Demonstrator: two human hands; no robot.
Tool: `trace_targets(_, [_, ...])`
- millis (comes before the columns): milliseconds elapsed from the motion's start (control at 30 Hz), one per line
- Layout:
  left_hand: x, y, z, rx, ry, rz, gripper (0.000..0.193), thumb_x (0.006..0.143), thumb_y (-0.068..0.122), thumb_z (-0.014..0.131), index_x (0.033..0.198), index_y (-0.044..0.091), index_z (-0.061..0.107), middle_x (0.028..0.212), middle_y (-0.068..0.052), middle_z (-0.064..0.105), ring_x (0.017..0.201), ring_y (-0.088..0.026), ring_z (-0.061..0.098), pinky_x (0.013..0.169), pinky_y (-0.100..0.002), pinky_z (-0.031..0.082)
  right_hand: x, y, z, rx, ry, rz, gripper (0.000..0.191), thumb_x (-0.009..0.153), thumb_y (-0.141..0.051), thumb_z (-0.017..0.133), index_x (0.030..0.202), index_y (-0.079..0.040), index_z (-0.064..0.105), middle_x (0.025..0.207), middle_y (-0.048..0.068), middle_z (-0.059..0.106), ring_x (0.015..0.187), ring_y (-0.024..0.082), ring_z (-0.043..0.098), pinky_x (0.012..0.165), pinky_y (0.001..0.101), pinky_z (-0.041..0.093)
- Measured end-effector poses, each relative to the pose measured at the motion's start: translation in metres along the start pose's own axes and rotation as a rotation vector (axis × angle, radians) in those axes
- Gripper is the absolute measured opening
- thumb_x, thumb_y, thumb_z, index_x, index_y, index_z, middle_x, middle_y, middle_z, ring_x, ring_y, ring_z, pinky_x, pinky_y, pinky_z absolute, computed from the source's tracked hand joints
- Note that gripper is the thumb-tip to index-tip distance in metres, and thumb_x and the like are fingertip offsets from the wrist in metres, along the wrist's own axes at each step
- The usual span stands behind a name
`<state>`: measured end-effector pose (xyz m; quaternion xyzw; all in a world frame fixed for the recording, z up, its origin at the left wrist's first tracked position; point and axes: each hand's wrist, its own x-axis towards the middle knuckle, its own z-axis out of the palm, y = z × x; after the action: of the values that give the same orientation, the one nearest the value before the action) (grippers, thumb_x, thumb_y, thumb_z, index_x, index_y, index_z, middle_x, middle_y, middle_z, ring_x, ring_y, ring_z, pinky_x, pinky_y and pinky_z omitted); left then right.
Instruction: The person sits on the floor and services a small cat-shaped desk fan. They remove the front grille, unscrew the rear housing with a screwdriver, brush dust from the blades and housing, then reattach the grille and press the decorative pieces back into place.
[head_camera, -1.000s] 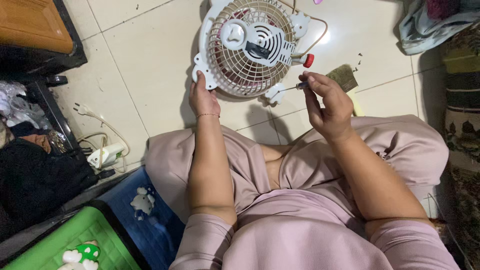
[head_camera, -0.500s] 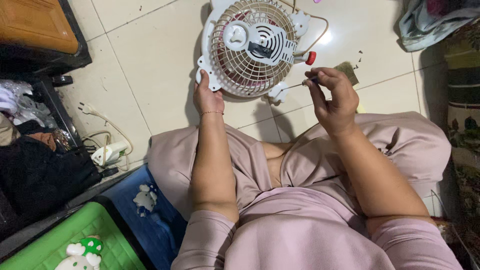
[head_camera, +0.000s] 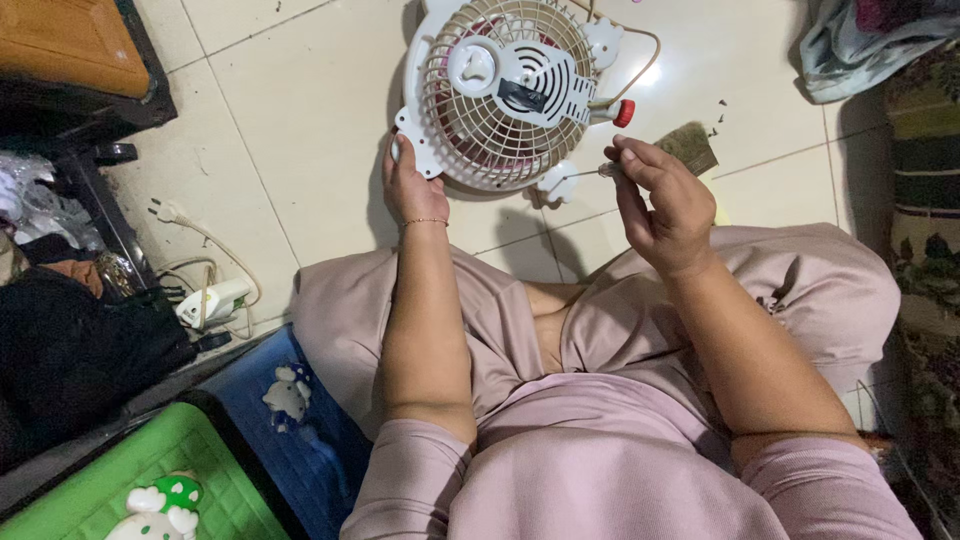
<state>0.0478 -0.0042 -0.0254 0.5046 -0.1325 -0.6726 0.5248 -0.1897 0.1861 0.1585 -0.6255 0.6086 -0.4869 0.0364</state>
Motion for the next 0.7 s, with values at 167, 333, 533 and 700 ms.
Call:
trace_targets(167, [0.0,-0.001,-0.001,0.025,0.021,-0.001,0.046,0.098,0.025,0.066,0.14,0.009,0.056,0.133,-0.009,0.065,0.12,-0.026,0.064,0.095,-0.043,0.054,-0.001,0.002,0.001,-0.099,0.011,-0.051,0.028,0.096,0.012,0.082,0.11,0.003,0.06,0.105,0.019,0.07,0.091,0.031,0.073,0.075,0.0372,0.06])
trace_targets(333, [0.002,-0.002,-0.004,0.035,0.04,0.004,0.046,0.098,0.025,0.067,0.139,0.007,0.056,0.132,-0.01,0.065,0.12,-0.026,0.064,0.096,-0.043,0.054,-0.001,0.004,0.002,-0.194,0.013,-0.066,0.031,0.093,0.005,0.088,0.108,0.002,0.061,0.096,0.017,0.067,0.078,0.029,0.068,0.065,0.0379,0.054])
trace_targets(533, [0.0,0.002,-0.002,0.022,0.022,0.0,0.048,0.098,0.029,0.068,0.137,0.004,0.057,0.132,-0.013,0.066,0.119,-0.028,0.065,0.096,-0.044,0.055,-0.001,0.001,0.004,-0.163,0.017,-0.035,0.034,0.095,0.003,0.086,0.111,0.001,0.055,0.105,0.02,0.07,0.092,0.031,0.074,0.074,0.0372,0.061])
trace_targets(700, [-0.019,-0.005,0.006,0.075,0.026,-0.038,0.052,0.096,0.03,0.069,0.141,0.011,0.052,0.137,-0.009,0.062,0.122,-0.025,0.063,0.097,-0.041,0.055,-0.001,-0.003,0.0,-0.004,-0.069,0.017,0.029,0.097,0.012,0.076,0.115,0.004,0.054,0.114,0.023,0.072,0.101,0.032,0.076,0.082,0.0368,0.063])
